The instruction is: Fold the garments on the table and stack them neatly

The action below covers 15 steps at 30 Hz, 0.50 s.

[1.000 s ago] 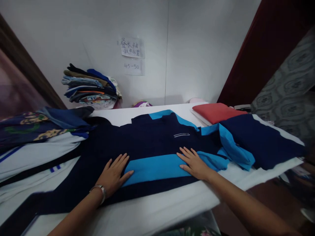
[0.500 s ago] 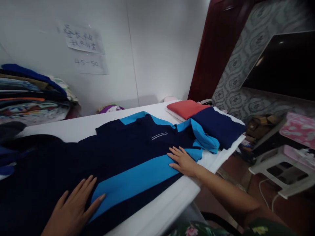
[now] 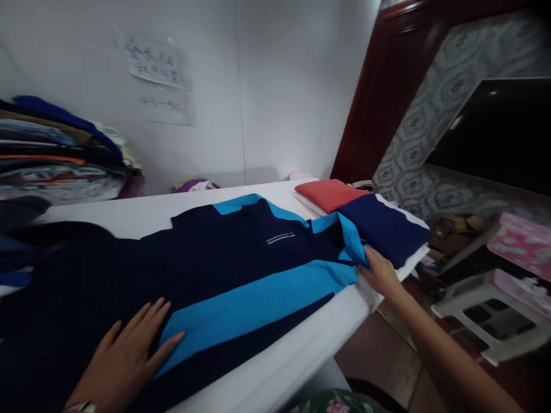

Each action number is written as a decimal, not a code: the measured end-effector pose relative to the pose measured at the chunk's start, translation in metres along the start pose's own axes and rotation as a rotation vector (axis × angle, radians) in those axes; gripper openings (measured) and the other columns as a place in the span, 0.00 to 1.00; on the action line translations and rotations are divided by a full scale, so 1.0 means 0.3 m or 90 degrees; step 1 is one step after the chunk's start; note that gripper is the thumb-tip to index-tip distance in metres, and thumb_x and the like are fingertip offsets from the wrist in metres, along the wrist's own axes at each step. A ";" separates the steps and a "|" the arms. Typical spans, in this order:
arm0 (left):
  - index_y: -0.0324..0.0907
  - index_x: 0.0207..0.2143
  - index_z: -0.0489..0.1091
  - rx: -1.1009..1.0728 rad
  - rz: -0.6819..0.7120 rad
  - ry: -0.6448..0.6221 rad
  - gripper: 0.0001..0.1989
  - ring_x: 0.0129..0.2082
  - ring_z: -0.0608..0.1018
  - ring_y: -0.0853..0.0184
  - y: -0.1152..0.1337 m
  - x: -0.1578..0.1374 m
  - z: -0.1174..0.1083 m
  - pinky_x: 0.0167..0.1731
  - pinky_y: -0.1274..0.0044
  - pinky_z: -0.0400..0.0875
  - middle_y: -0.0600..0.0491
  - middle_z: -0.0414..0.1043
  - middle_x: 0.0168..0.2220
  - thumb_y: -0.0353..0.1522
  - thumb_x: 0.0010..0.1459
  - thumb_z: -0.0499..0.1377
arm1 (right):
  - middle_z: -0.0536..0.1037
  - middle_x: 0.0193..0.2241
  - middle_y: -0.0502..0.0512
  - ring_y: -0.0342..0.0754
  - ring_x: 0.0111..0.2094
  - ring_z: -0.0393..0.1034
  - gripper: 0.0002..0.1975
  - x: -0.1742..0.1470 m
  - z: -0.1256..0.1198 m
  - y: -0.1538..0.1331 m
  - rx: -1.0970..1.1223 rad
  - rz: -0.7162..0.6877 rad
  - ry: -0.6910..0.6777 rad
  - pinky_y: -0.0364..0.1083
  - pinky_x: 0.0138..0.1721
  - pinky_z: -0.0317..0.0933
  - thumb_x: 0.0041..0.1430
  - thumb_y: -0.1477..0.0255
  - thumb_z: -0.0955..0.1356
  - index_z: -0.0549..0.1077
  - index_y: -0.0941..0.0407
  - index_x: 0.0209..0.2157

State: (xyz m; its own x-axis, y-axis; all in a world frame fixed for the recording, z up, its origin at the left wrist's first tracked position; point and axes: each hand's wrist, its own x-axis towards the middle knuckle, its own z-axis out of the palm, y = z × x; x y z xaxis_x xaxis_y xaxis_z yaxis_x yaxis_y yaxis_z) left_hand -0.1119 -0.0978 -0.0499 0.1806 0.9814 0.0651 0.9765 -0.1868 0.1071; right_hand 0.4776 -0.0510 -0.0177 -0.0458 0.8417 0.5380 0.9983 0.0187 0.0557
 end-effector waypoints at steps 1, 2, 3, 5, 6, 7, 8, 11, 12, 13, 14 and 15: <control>0.56 0.56 0.66 0.010 -0.024 -0.019 0.29 0.65 0.54 0.56 0.024 0.002 -0.023 0.62 0.58 0.47 0.57 0.58 0.62 0.48 0.53 0.45 | 0.67 0.56 0.69 0.62 0.57 0.61 0.29 0.011 -0.004 -0.017 -0.006 -0.008 0.019 0.63 0.52 0.58 0.63 0.64 0.60 0.56 0.60 0.62; 0.51 0.59 0.63 0.018 -0.051 -0.036 0.32 0.65 0.54 0.57 0.047 0.005 -0.042 0.62 0.58 0.47 0.55 0.55 0.63 0.48 0.54 0.45 | 0.65 0.58 0.69 0.63 0.59 0.58 0.28 0.026 -0.014 -0.047 -0.003 -0.021 0.048 0.64 0.53 0.56 0.63 0.64 0.60 0.55 0.59 0.63; 0.47 0.61 0.60 0.022 -0.074 -0.049 0.34 0.65 0.53 0.57 0.066 0.007 -0.057 0.63 0.59 0.46 0.52 0.53 0.64 0.49 0.55 0.45 | 0.62 0.60 0.67 0.62 0.61 0.55 0.28 0.045 -0.030 -0.088 0.016 -0.046 0.075 0.65 0.55 0.53 0.63 0.65 0.60 0.54 0.57 0.63; 0.42 0.62 0.57 0.022 -0.103 -0.059 0.36 0.66 0.52 0.58 0.093 0.008 -0.074 0.63 0.59 0.45 0.50 0.51 0.65 0.50 0.55 0.45 | 0.59 0.62 0.63 0.59 0.64 0.50 0.29 0.087 -0.068 -0.196 0.102 -0.137 0.094 0.63 0.59 0.49 0.64 0.66 0.61 0.51 0.53 0.64; 0.42 0.62 0.56 0.023 -0.108 -0.060 0.36 0.66 0.51 0.58 0.101 0.006 -0.077 0.63 0.59 0.44 0.50 0.51 0.65 0.51 0.56 0.45 | 0.58 0.63 0.60 0.57 0.64 0.48 0.29 0.111 -0.083 -0.257 0.159 -0.189 0.086 0.62 0.60 0.49 0.64 0.67 0.61 0.51 0.52 0.64; 0.42 0.62 0.56 0.025 -0.110 -0.058 0.36 0.66 0.51 0.57 0.106 0.004 -0.078 0.63 0.59 0.44 0.51 0.51 0.65 0.51 0.56 0.45 | 0.57 0.63 0.59 0.56 0.65 0.47 0.28 0.136 -0.093 -0.320 0.212 -0.234 0.069 0.61 0.60 0.49 0.64 0.67 0.61 0.51 0.51 0.64; 0.43 0.62 0.57 0.028 -0.113 -0.054 0.36 0.66 0.50 0.57 0.108 0.001 -0.077 0.63 0.58 0.43 0.51 0.51 0.65 0.51 0.57 0.46 | 0.56 0.64 0.58 0.55 0.65 0.45 0.28 0.162 -0.094 -0.383 0.256 -0.274 0.042 0.60 0.60 0.49 0.64 0.67 0.61 0.52 0.50 0.64; 0.45 0.62 0.56 0.035 -0.120 -0.031 0.35 0.66 0.49 0.55 0.111 -0.011 -0.076 0.63 0.54 0.38 0.52 0.52 0.65 0.52 0.57 0.46 | 0.53 0.65 0.59 0.55 0.66 0.42 0.26 0.259 -0.048 -0.558 0.324 -0.343 -0.079 0.60 0.61 0.47 0.64 0.65 0.60 0.56 0.52 0.63; 0.46 0.62 0.56 0.034 -0.121 -0.028 0.35 0.66 0.49 0.55 0.111 -0.014 -0.077 0.63 0.54 0.38 0.52 0.51 0.65 0.52 0.57 0.46 | 0.53 0.65 0.59 0.55 0.66 0.41 0.26 0.296 -0.019 -0.606 0.330 -0.351 -0.127 0.61 0.61 0.46 0.64 0.64 0.60 0.57 0.52 0.62; 0.46 0.62 0.56 0.028 -0.121 -0.029 0.35 0.66 0.50 0.55 0.112 -0.017 -0.080 0.63 0.53 0.38 0.51 0.51 0.65 0.53 0.57 0.46 | 0.52 0.65 0.59 0.55 0.66 0.40 0.27 0.334 0.014 -0.648 0.331 -0.349 -0.174 0.61 0.62 0.45 0.63 0.62 0.61 0.58 0.52 0.62; 0.46 0.63 0.56 0.020 -0.121 -0.034 0.35 0.66 0.50 0.55 0.113 -0.019 -0.085 0.62 0.53 0.39 0.51 0.51 0.65 0.53 0.57 0.46 | 0.52 0.65 0.60 0.55 0.66 0.40 0.28 0.371 0.050 -0.683 0.326 -0.340 -0.214 0.61 0.62 0.44 0.63 0.61 0.61 0.58 0.52 0.62; 0.46 0.63 0.55 0.010 -0.122 -0.041 0.36 0.66 0.50 0.55 0.115 -0.020 -0.090 0.62 0.54 0.40 0.51 0.51 0.65 0.53 0.57 0.46 | 0.52 0.65 0.60 0.55 0.66 0.39 0.29 0.405 0.087 -0.710 0.315 -0.326 -0.250 0.62 0.62 0.42 0.63 0.59 0.61 0.57 0.52 0.63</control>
State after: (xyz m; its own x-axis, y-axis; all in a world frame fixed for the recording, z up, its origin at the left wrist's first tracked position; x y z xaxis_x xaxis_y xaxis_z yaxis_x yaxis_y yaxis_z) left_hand -0.0825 -0.1114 -0.0199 -0.0017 0.9998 -0.0185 0.9954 0.0035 0.0959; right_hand 0.2604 0.0613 0.0141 -0.5771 0.7900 0.2070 0.7616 0.6121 -0.2128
